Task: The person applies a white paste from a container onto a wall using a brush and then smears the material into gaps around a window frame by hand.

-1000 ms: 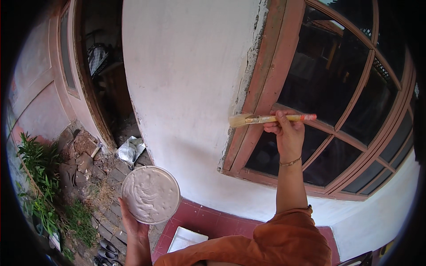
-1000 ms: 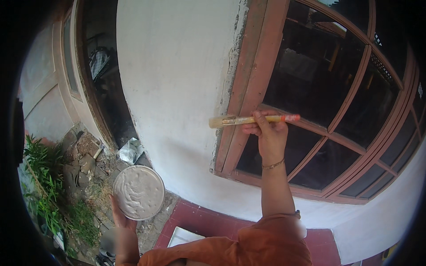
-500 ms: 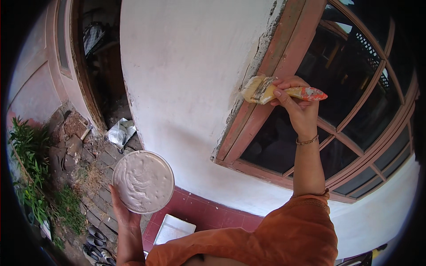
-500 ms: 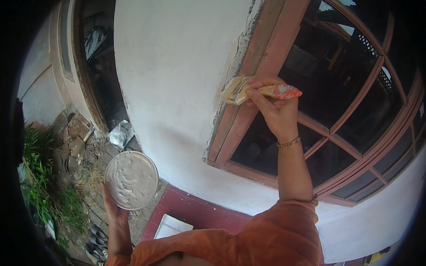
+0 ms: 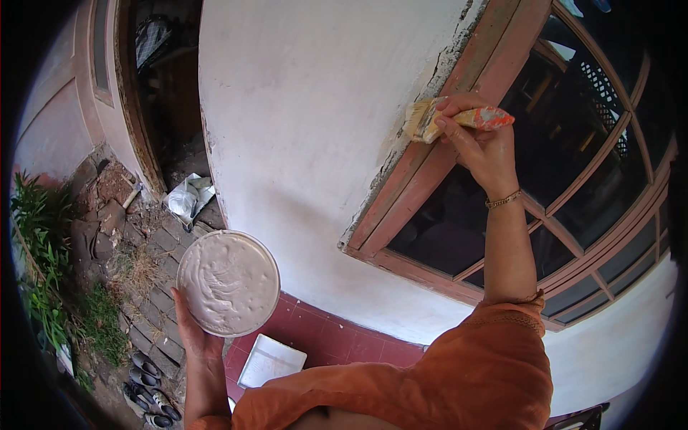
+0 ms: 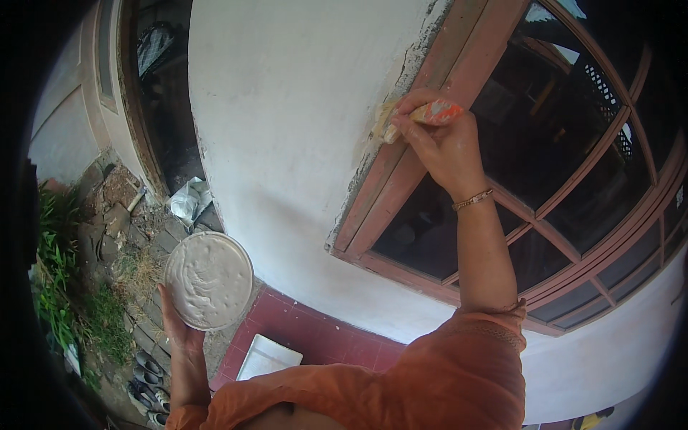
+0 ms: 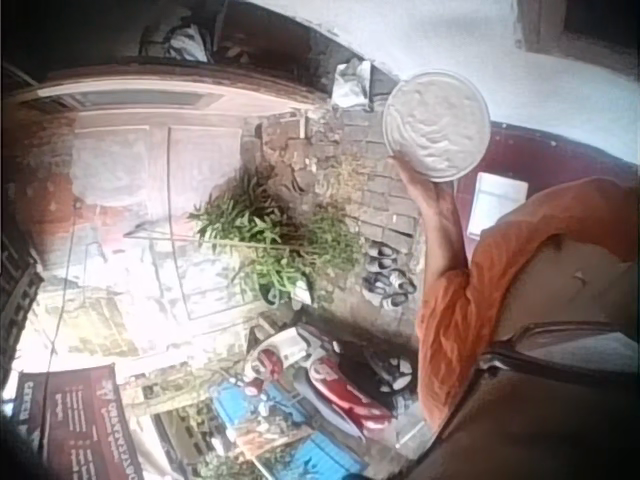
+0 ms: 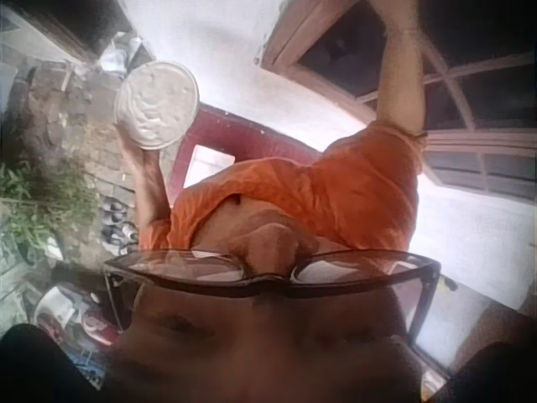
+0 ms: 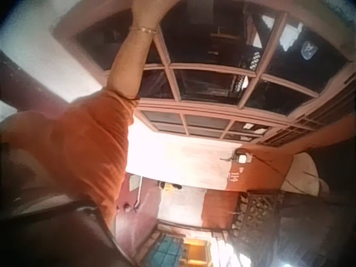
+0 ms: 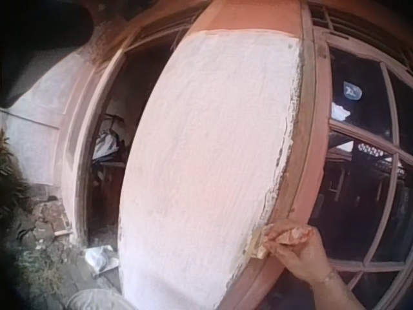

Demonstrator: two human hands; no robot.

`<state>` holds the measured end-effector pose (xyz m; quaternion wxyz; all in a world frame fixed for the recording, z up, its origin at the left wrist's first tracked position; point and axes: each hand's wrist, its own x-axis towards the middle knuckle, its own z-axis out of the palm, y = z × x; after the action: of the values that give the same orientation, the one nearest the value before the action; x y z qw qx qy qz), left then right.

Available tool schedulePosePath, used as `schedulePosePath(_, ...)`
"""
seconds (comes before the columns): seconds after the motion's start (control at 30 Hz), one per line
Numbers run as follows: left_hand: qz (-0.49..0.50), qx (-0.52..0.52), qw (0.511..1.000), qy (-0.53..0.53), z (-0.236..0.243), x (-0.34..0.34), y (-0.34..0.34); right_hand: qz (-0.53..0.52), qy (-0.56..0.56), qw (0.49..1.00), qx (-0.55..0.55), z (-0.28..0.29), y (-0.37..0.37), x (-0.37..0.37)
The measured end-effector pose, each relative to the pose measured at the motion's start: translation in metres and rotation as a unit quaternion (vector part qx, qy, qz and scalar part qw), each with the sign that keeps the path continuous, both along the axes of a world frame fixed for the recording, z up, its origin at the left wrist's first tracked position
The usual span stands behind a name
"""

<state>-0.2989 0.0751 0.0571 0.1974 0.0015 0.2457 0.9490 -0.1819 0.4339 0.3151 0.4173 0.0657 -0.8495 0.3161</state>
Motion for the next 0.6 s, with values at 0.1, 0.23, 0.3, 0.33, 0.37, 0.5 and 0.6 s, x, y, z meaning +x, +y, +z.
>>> schedulePosePath(0.1,0.002,0.003,1.0,-0.004,0.001,0.001,-0.001,-0.022,-0.005,1.0,-0.003,0.006,0.005,-0.001)
schedulePosePath(0.23,0.011,-0.005,1.0,0.001,-0.004,0.0,-0.007,-0.024,0.037,0.999,-0.015,0.02,0.004,0.002)
schedulePosePath(0.3,0.006,-0.011,1.0,0.003,-0.006,0.0,-0.008,-0.021,0.068,0.997,-0.018,0.028,0.003,0.007)
schedulePosePath(0.33,0.007,-0.01,1.0,0.006,-0.006,-0.001,-0.009,-0.029,0.083,0.996,0.004,0.031,0.002,0.01)
schedulePosePath(0.37,0.007,-0.01,1.0,0.009,-0.006,-0.001,-0.009,-0.037,0.097,0.994,0.026,0.032,0.001,0.012)
schedulePosePath(0.5,0.009,-0.008,1.0,0.01,-0.006,-0.002,-0.011,-0.017,0.085,0.996,-0.021,0.014,-0.011,0.013)
schedulePosePath(0.6,0.011,-0.006,1.0,0.008,-0.005,-0.003,-0.01,-0.011,0.004,1.0,-0.009,-0.007,-0.007,0.003)
